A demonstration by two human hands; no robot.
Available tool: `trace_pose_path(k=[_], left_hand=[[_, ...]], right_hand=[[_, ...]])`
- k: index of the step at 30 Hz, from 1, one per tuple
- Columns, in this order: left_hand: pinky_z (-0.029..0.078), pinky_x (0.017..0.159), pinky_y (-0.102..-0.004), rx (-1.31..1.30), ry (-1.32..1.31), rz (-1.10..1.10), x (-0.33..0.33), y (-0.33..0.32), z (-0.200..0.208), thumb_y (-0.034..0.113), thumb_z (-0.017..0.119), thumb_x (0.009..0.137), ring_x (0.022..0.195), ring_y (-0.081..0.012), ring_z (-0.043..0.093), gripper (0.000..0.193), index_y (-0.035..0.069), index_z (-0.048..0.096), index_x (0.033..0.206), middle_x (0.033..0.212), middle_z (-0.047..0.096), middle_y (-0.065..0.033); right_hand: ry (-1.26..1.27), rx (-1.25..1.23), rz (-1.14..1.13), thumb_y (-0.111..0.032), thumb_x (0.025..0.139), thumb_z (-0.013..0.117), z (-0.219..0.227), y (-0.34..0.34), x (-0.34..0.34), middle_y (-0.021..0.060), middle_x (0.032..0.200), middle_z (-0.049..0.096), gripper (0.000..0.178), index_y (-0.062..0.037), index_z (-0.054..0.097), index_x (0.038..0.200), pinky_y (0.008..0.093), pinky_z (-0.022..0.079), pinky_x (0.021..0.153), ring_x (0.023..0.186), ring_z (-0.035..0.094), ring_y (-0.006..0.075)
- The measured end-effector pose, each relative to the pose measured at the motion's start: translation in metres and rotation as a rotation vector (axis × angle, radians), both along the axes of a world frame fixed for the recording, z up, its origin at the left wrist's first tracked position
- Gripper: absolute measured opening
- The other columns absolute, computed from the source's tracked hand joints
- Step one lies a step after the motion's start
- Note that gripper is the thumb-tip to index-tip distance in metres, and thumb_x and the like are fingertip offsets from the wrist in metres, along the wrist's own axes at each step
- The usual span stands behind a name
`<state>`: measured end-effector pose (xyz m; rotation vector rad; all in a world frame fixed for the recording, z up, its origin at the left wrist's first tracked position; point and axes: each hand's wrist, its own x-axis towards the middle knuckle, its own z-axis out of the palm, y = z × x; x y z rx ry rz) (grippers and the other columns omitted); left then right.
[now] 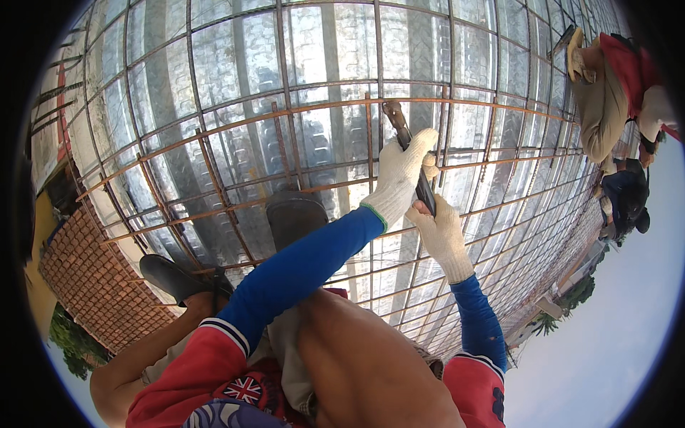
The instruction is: The person assembles a metal scaffolding structure by hand, using pliers to tighten wire ties at the joints. They repeatedly position rods, wrap wire, and twist the wire to secure the frame.
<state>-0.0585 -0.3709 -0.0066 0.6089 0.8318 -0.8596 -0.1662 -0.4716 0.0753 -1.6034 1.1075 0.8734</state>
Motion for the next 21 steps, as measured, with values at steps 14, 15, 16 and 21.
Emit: trace_pose_path(k=[14, 15, 16, 21], left_hand=[[0.059, 0.083, -0.0338, -0.312, -0.438, 0.015, -0.002, 0.036, 0.015, 0.025, 0.074, 0.106, 0.087, -0.0163, 0.072, 0.023, 0.003, 0.070, 0.107, 0.094, 0.075, -0.0098], [0.059, 0.082, -0.0341, -0.228, -0.463, -0.025, 0.005, 0.044, 0.015, 0.026, 0.074, 0.105, 0.089, -0.0159, 0.072, 0.023, 0.003, 0.070, 0.107, 0.094, 0.076, -0.0091], [0.059, 0.083, -0.0338, -0.180, -0.505, -0.115, 0.012, 0.054, 0.011, 0.026, 0.074, 0.105, 0.090, -0.0161, 0.073, 0.024, 0.003, 0.070, 0.107, 0.096, 0.076, -0.0096], [0.064, 0.086, -0.0372, -0.079, -0.495, -0.331, 0.034, 0.088, 0.005, 0.029, 0.075, 0.104, 0.097, -0.0223, 0.076, 0.034, 0.000, 0.069, 0.120, 0.111, 0.078, -0.0162]], right_hand=[[-0.135, -0.336, 0.399, -0.015, 0.081, 0.093, 0.050, -0.024, -0.031, 0.0027, 0.086, 0.069, 0.071, 0.0033, 0.060, 0.141, 0.0244, 0.049, 0.058, 0.068, 0.060, 0.0070], [-0.217, -0.380, 0.462, -0.012, 0.084, 0.091, 0.059, -0.022, -0.024, 0.0041, 0.093, 0.073, 0.068, 0.0010, 0.060, 0.143, 0.0271, 0.052, 0.063, 0.073, 0.062, 0.0061], [-0.209, -0.367, 0.435, -0.010, 0.087, 0.088, 0.073, -0.021, -0.013, 0.0057, 0.096, 0.074, 0.061, 0.0010, 0.062, 0.141, 0.0283, 0.053, 0.066, 0.078, 0.065, 0.0078], [-0.416, -0.362, 0.582, -0.006, 0.095, 0.078, 0.098, 0.002, 0.042, 0.0112, 0.106, 0.079, 0.037, 0.0011, 0.071, 0.131, 0.0318, 0.058, 0.079, 0.089, 0.072, 0.0148]])
